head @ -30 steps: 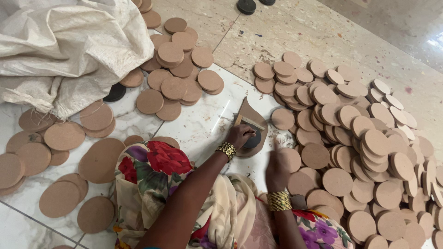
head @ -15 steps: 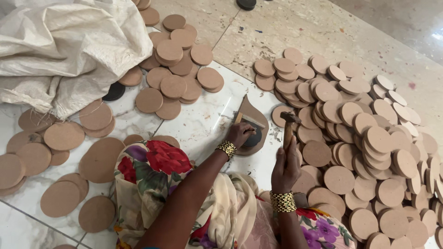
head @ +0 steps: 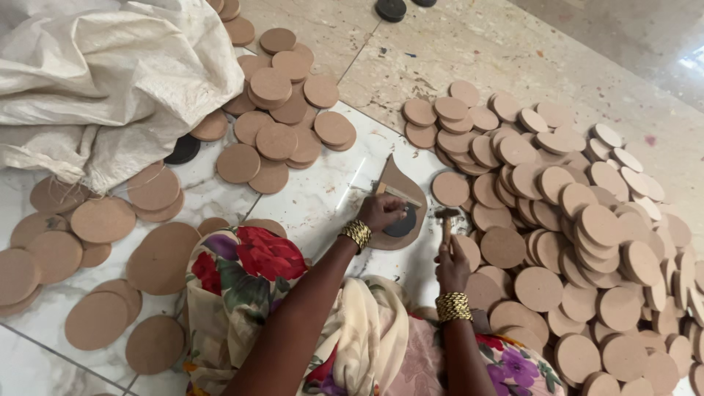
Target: The person sits on a cushion on the floor and hammers a nail through the center of small round wooden discs using a hammer and a wooden guide template. They place each disc on the template, position a nail, hammer it in, and set the finished disc aside, repeating with discs taken from a large pile.
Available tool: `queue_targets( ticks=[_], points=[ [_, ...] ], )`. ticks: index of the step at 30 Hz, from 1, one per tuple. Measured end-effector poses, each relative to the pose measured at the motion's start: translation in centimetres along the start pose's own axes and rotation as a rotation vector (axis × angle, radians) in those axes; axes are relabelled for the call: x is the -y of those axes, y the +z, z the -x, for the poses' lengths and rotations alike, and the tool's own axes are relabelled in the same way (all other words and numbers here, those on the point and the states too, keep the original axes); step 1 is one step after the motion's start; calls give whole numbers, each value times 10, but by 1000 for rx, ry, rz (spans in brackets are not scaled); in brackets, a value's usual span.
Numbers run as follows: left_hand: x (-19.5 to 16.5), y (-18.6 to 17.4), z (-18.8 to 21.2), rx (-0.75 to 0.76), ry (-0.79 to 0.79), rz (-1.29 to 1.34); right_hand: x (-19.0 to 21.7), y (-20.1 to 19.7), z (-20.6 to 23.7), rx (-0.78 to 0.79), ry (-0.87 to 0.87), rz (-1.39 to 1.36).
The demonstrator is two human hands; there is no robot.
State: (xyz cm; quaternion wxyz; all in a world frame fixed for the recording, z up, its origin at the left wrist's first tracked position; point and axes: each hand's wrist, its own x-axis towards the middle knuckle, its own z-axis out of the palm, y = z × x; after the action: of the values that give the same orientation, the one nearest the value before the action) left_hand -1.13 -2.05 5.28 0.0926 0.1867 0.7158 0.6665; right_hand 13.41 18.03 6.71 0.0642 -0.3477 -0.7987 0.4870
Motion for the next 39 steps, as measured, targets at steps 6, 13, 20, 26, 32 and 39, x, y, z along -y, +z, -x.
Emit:
queue_targets(
  ticks=[6,13,20,26,32,39],
  points=[
    [-1,-29,-14,-289,-128,-46,5,36,-4,-246,-751,503],
    [-8,-30,-7,-358,-216,-86,61,87,4,23,-796,436],
    [-3,8,-2,-15,-231,480,63,57,32,286,-182,-595],
    [-4,27,2,147,-354,604,40,50,27,199,-305,-696],
    [-31,-28,5,362,-309,1223,34,29,18,200,-243,-589],
    [-33,-39,4,511,-312,1292,44,34,30,-67,-566,21]
  ],
)
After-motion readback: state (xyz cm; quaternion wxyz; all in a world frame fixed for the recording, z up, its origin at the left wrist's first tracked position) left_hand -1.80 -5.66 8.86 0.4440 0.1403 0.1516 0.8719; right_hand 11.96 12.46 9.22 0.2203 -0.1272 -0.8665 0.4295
